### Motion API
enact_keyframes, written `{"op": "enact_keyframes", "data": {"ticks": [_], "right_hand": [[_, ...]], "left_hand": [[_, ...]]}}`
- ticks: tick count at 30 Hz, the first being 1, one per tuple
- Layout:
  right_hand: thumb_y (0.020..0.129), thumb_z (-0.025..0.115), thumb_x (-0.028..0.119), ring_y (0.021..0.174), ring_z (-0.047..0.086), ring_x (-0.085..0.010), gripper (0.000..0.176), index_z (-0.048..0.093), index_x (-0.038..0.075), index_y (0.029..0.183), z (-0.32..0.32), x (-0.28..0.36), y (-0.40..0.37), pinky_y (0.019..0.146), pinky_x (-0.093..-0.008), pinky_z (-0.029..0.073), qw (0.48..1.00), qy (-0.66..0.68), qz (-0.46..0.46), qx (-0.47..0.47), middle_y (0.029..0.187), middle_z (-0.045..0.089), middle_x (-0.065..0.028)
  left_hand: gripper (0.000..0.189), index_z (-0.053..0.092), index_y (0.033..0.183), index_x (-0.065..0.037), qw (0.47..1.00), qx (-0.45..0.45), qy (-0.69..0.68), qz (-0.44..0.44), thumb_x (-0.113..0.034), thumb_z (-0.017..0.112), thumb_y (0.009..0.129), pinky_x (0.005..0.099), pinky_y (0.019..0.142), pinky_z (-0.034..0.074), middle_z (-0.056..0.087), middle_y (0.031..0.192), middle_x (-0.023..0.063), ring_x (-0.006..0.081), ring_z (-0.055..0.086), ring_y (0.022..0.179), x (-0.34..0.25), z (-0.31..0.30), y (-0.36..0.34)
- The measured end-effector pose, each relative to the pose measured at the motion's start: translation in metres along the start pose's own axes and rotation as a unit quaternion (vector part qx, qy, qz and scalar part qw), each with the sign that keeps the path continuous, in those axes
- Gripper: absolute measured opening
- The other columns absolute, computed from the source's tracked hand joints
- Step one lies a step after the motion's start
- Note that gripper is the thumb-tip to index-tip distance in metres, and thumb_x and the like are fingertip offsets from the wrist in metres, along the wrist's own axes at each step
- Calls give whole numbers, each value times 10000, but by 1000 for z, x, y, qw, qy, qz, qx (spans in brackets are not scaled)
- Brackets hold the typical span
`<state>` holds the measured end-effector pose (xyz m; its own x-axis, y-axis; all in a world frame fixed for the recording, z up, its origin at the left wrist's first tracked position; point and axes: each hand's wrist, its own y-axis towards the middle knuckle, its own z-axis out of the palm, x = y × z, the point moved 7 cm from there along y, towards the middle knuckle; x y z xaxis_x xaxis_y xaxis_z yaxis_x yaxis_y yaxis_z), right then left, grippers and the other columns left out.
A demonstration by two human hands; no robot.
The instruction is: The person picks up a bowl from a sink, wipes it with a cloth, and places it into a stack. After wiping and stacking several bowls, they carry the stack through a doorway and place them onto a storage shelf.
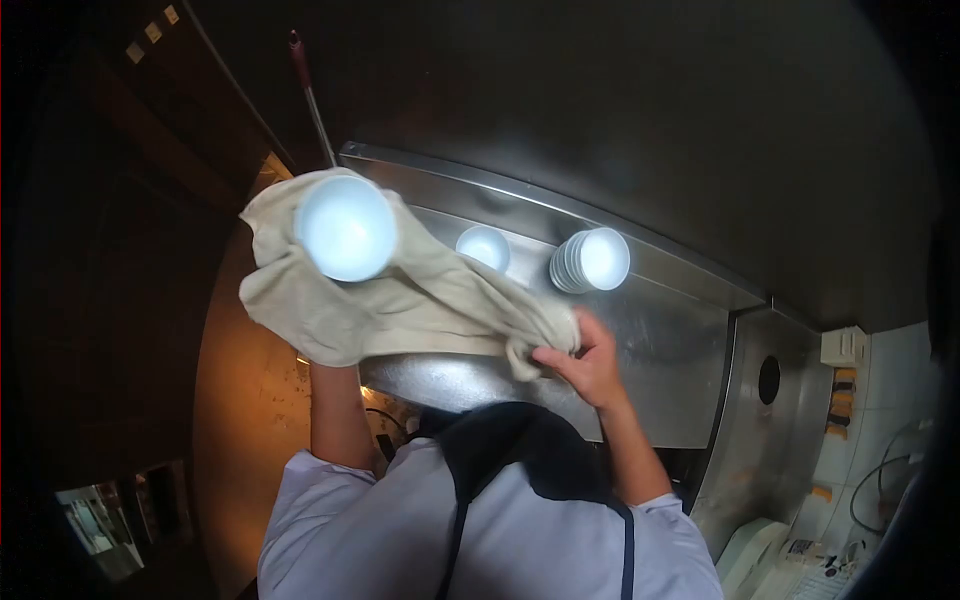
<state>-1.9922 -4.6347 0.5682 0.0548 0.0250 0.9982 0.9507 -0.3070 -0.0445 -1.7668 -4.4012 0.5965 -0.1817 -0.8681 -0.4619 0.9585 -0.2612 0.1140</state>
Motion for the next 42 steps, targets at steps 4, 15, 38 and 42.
{"op": "enact_keyframes", "data": {"ticks": [4,15,38,42], "right_hand": [[827,701,101,1098,618,-341,387,620,24,1198,45,129,25,998,-448,487,867,-292,-384,123,1185,616,-188],[977,557,127,980,686,-196,287,638,-31,1202,52,12,86,883,-296,523,978,142,87,122,1144,710,-148],[1079,422,389,1125,569,-171,534,491,-50,1374,68,-39,56,1016,-324,424,975,190,87,-71,1250,619,-114],[1014,575,313,970,652,-205,381,653,-16,1188,54,-81,32,908,-325,492,997,-54,63,-3,1070,707,-129]], "left_hand": [[654,445,1422,-46,989,66,90,-99,-475,557,941,392,1086,446,519,1397,128,244,530,1273,65,19,-24],[592,432,1405,-23,859,234,449,-74,-330,607,930,372,1064,450,526,1353,131,221,533,1249,121,17,-60],[300,584,1200,-22,875,-36,471,-109,-262,445,1087,302,831,533,653,1096,45,138,630,1004,137,-75,-54],[160,659,1008,-54,602,102,791,42,-153,548,947,345,789,516,669,957,99,230,647,893,134,-30,-19]]}}
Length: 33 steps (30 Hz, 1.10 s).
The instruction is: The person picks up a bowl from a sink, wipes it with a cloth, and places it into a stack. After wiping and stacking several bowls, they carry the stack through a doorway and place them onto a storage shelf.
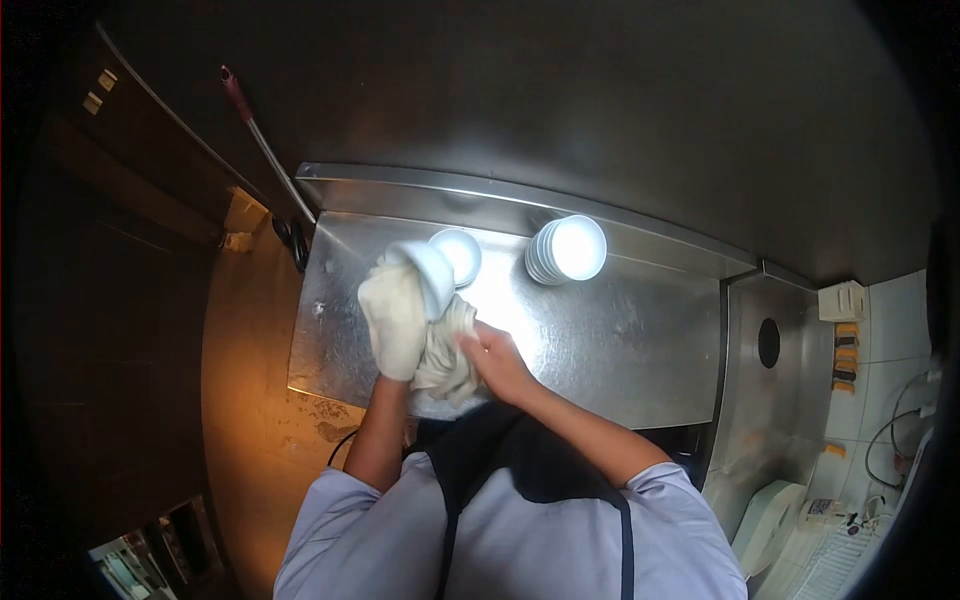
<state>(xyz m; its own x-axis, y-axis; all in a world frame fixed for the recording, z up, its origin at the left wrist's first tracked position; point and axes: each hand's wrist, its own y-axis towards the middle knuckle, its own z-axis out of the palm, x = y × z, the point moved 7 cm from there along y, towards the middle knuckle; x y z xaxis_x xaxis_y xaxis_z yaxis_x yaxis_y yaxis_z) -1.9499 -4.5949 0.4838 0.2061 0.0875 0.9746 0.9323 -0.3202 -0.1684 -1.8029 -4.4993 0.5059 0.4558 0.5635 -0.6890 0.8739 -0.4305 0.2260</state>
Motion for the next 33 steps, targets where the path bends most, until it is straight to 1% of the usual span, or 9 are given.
{"op": "enact_keyframes", "data": {"ticks": [2,5,9,12,17,23,29,31,33], "right_hand": [[922,699,223,883,687,-285,229,724,7,994,-10,20,-10,827,-365,532,987,-150,-51,12,977,721,-151],[861,745,210,960,681,-340,235,716,8,976,-51,13,-20,868,-421,530,907,-337,-201,-153,1067,706,-171],[763,804,163,1090,642,-328,255,728,41,973,-125,34,-22,921,-436,514,792,-457,-202,-351,1128,697,-146],[776,785,142,1117,628,-322,202,724,50,946,-149,24,-10,925,-430,510,743,-543,-201,-334,1087,707,-134],[799,734,65,1028,662,-305,129,727,62,929,-167,-4,3,895,-415,513,812,-493,-187,-250,977,724,-121],[799,720,44,912,688,-299,112,723,37,911,-172,-5,8,866,-413,515,829,-477,-195,-216,917,724,-138],[812,703,84,828,673,-336,97,718,30,892,-172,1,11,817,-433,519,823,-506,-188,-176,872,714,-157],[790,708,82,803,666,-329,90,703,28,862,-170,3,12,792,-432,520,817,-515,-195,-172,846,706,-149],[769,714,75,780,660,-321,84,683,26,829,-169,6,13,768,-431,520,807,-523,-208,-178,817,696,-140]], "left_hand": [[130,692,865,-76,966,-59,187,171,-110,618,764,377,744,506,672,916,169,312,640,803,-2,14,5],[110,704,810,-59,910,101,373,148,-122,634,753,387,742,498,666,838,162,291,645,775,-18,36,29],[130,706,763,-110,855,122,451,226,-194,610,789,408,759,481,653,823,98,240,642,817,5,79,25],[136,705,762,-129,837,133,479,229,-222,612,797,405,734,484,656,826,88,232,642,812,14,98,29],[120,699,766,-142,832,48,508,218,-217,615,806,404,713,482,649,822,77,239,641,822,43,120,33],[95,632,744,-83,935,-23,204,289,-171,615,775,441,694,488,635,809,145,322,626,800,6,63,32],[113,554,745,-36,990,26,-23,138,-133,599,780,435,668,488,575,769,185,355,588,730,13,18,30],[152,536,782,-34,959,23,-281,40,-152,560,874,391,630,483,584,767,134,279,593,719,32,14,21],[225,517,833,-35,815,20,-575,-69,-179,507,1006,334,582,476,603,768,62,170,604,710,44,17,14]]}}
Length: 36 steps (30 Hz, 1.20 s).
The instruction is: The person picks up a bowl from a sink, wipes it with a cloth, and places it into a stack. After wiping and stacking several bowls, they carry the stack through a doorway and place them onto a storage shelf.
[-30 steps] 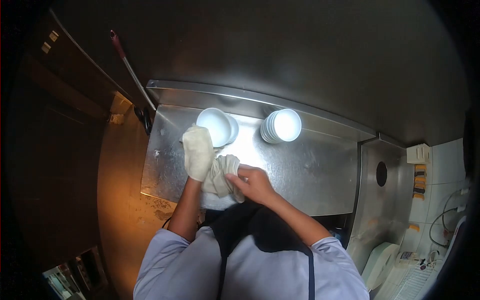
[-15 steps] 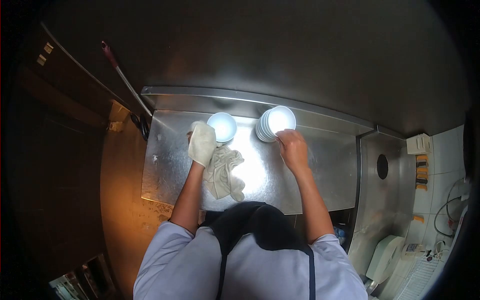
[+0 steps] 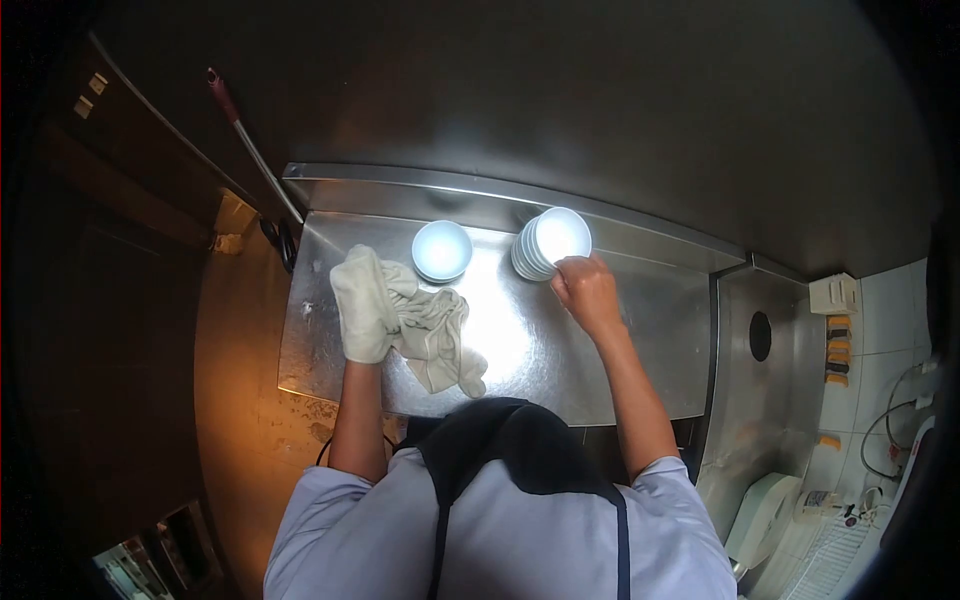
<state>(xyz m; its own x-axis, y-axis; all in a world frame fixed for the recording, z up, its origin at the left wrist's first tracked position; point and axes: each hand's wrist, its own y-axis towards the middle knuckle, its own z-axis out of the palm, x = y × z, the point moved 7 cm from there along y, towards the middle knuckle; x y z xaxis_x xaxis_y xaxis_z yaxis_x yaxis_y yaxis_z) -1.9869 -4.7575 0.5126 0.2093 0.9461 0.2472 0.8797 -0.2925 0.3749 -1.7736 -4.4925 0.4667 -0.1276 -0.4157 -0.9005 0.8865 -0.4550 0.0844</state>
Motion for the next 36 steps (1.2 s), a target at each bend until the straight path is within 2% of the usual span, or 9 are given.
{"op": "enact_keyframes", "data": {"ticks": [8,12,14,18,20,22,27,34,36], "right_hand": [[767,729,36,815,673,-309,135,668,46,886,-13,11,-4,847,-447,531,995,-9,-12,-103,835,686,-127],[762,745,26,949,700,-301,233,672,50,981,-46,43,-2,996,-480,511,992,-5,-30,-126,954,714,-121],[755,779,76,1102,661,-298,341,681,48,1080,-47,67,-7,1061,-506,459,992,54,-75,-84,1084,703,-137],[756,843,201,1307,557,-315,594,627,32,1284,-66,117,9,1139,-484,383,979,187,-48,-68,1312,633,-177],[725,885,250,1334,521,-297,690,610,50,1325,-39,109,3,1119,-455,400,910,403,74,-71,1395,582,-174],[722,902,282,1312,525,-275,725,603,46,1338,6,113,-9,1092,-423,420,837,529,135,35,1412,578,-164],[802,860,236,1115,628,-220,588,623,-12,1279,85,141,-71,993,-351,476,767,512,125,366,1197,695,-117],[823,815,126,1160,618,-185,479,631,-20,1240,-2,94,-60,976,-317,479,741,579,278,196,1221,677,-142],[861,771,143,1285,566,-257,435,625,-20,1238,-66,118,-14,1042,-376,450,818,564,109,41,1309,624,-163]], "left_hand": [[346,512,1227,1,972,118,198,43,-273,564,1020,336,898,571,615,1150,109,199,633,1071,-49,77,-26],[651,387,1452,-28,911,124,-336,-206,-484,528,1008,436,1019,514,540,1381,115,268,567,1249,-9,97,-44],[743,358,1493,-67,979,184,-22,-80,-606,441,990,465,1089,444,508,1437,103,276,517,1307,29,92,-52],[808,378,1513,-142,909,242,332,65,-722,404,951,479,1130,406,474,1490,99,277,490,1339,-13,126,-61],[761,377,1509,-118,966,236,103,-27,-621,491,950,455,1128,412,461,1499,113,272,494,1336,-36,132,-59],[709,353,1501,-30,833,134,-479,-242,-383,659,967,408,1122,424,447,1501,139,263,503,1327,-38,130,-59],[693,360,1497,-26,890,-4,-449,-86,-364,658,970,407,1128,417,451,1496,141,264,497,1334,-85,50,-18],[671,371,1491,-20,905,16,-424,22,-337,657,973,405,1137,408,457,1489,143,264,487,1344,-153,-12,-5],[665,374,1489,-19,900,62,-431,-20,-330,656,974,405,1140,405,458,1487,143,264,484,1347,-141,18,-16]]}}
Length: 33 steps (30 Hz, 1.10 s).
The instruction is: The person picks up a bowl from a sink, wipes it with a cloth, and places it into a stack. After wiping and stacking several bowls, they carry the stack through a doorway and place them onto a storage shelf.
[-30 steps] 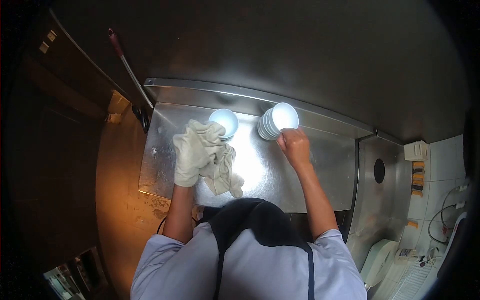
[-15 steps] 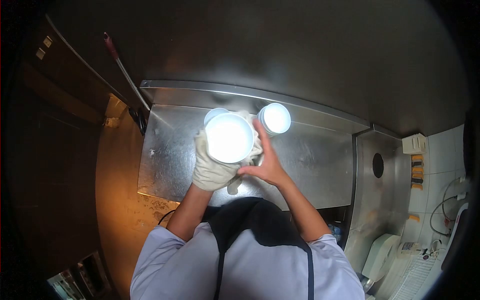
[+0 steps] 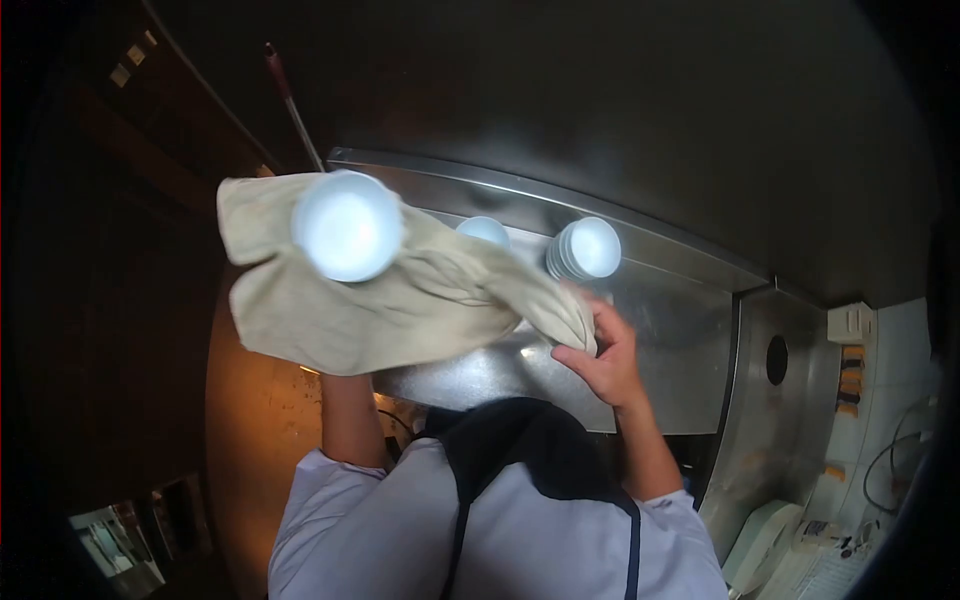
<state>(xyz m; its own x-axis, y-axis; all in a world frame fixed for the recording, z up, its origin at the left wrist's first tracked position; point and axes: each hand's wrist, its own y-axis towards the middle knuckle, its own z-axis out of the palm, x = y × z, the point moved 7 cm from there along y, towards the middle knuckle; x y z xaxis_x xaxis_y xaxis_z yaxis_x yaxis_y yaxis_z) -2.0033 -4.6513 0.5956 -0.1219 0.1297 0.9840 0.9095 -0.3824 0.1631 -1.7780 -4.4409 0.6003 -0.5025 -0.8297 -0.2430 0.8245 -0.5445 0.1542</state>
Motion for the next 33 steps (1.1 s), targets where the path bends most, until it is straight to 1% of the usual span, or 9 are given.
{"op": "enact_keyframes", "data": {"ticks": [5,8,11,16,20,24,28,31,33], "right_hand": [[843,667,167,1308,526,-385,353,624,7,1155,75,104,45,1057,-485,458,817,-397,-378,178,1233,615,-219],[861,665,165,1198,594,-395,268,641,22,1087,80,43,64,976,-444,505,803,-458,-341,170,1142,664,-184],[922,615,156,1064,640,-403,201,631,26,1075,80,-17,72,921,-396,524,942,-321,4,101,1123,675,-180],[1013,524,187,1022,685,-201,341,607,-53,1240,76,-21,69,926,-338,532,918,338,190,82,1161,693,-110],[983,470,232,1017,680,-233,405,612,-51,1235,33,-26,57,925,-367,536,917,357,39,-176,1147,689,-161],[954,503,300,1121,649,-311,445,647,-36,1208,0,18,38,994,-419,493,978,-27,-139,-153,1212,664,-202],[879,660,341,1103,636,-428,440,691,-30,1114,63,43,17,1019,-490,468,881,-355,-314,0,1174,659,-257],[902,677,381,1104,653,-353,478,674,-24,1158,73,39,22,1004,-444,482,911,-284,-298,-39,1173,669,-224],[955,622,398,1096,649,-291,495,641,-22,1216,64,-1,37,979,-414,493,998,-15,-61,-8,1172,666,-195]], "left_hand": [[560,359,1496,-7,988,41,85,-119,-265,539,1031,369,1147,395,464,1477,138,243,474,1349,98,-44,-34],[492,333,1502,2,879,85,468,-46,-204,454,1072,315,1147,376,483,1432,119,197,480,1319,96,-9,-55],[456,385,1446,-6,798,123,588,-39,-189,490,1041,322,1103,399,516,1368,115,201,510,1264,94,-13,-53],[398,473,1352,-19,810,106,574,-46,-165,549,990,334,1028,438,571,1263,107,207,558,1173,115,-30,-40],[353,543,1278,-29,870,28,490,-41,-146,597,949,343,969,469,615,1178,101,212,597,1099,112,-36,-30],[310,612,1203,-39,897,-76,434,-39,-126,645,908,353,909,501,659,1094,95,217,637,1026,87,-53,-36],[268,682,1129,-50,793,-82,602,-41,-107,692,867,363,849,532,703,1009,89,222,676,953,90,-68,-54],[322,615,1249,-16,761,3,635,-133,-97,637,939,327,882,543,666,1154,97,192,656,1035,105,-80,-69],[351,598,1289,-11,778,25,615,-127,-111,628,954,335,926,533,655,1202,97,205,644,1091,106,-70,-72]]}}
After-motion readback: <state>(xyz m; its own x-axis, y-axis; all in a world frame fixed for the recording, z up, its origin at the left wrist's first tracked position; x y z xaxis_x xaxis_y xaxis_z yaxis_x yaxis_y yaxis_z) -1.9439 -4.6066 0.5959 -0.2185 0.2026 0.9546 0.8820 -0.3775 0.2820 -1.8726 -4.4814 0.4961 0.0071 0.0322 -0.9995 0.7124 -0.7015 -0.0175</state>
